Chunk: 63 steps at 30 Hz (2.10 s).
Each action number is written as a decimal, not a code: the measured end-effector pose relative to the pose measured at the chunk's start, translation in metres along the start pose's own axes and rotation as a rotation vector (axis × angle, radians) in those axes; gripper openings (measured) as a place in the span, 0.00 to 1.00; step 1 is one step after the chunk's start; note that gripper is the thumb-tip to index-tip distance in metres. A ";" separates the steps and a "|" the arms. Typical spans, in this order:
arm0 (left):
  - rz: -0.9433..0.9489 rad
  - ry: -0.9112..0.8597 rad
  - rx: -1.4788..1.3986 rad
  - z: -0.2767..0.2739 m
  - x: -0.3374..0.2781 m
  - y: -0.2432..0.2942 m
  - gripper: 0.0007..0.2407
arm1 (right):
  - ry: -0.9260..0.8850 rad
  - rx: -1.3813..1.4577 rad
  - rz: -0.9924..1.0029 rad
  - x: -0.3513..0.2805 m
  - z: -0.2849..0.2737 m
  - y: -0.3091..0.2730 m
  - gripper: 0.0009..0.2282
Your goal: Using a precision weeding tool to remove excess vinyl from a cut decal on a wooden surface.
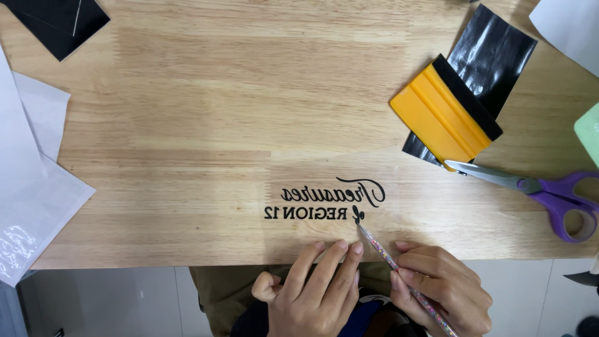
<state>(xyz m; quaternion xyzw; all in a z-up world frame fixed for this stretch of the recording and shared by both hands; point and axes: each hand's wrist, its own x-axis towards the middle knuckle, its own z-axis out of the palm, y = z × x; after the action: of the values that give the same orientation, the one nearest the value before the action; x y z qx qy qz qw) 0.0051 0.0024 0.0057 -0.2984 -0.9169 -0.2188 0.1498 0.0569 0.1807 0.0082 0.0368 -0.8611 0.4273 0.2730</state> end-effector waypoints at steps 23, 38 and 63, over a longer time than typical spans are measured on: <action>-0.001 0.005 0.003 -0.001 0.002 0.001 0.10 | 0.002 0.009 0.004 -0.001 -0.001 0.000 0.06; -0.003 0.017 0.004 0.001 0.000 0.001 0.10 | 0.065 0.013 0.064 0.001 0.002 -0.005 0.05; -0.008 0.010 0.017 -0.030 0.042 -0.005 0.03 | 0.304 0.393 0.166 -0.040 -0.013 0.010 0.05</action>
<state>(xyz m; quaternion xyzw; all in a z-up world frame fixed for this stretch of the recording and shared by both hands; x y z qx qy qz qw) -0.0266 0.0043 0.0472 -0.2923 -0.9191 -0.2131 0.1561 0.0933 0.1902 -0.0129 -0.0463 -0.7108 0.6079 0.3509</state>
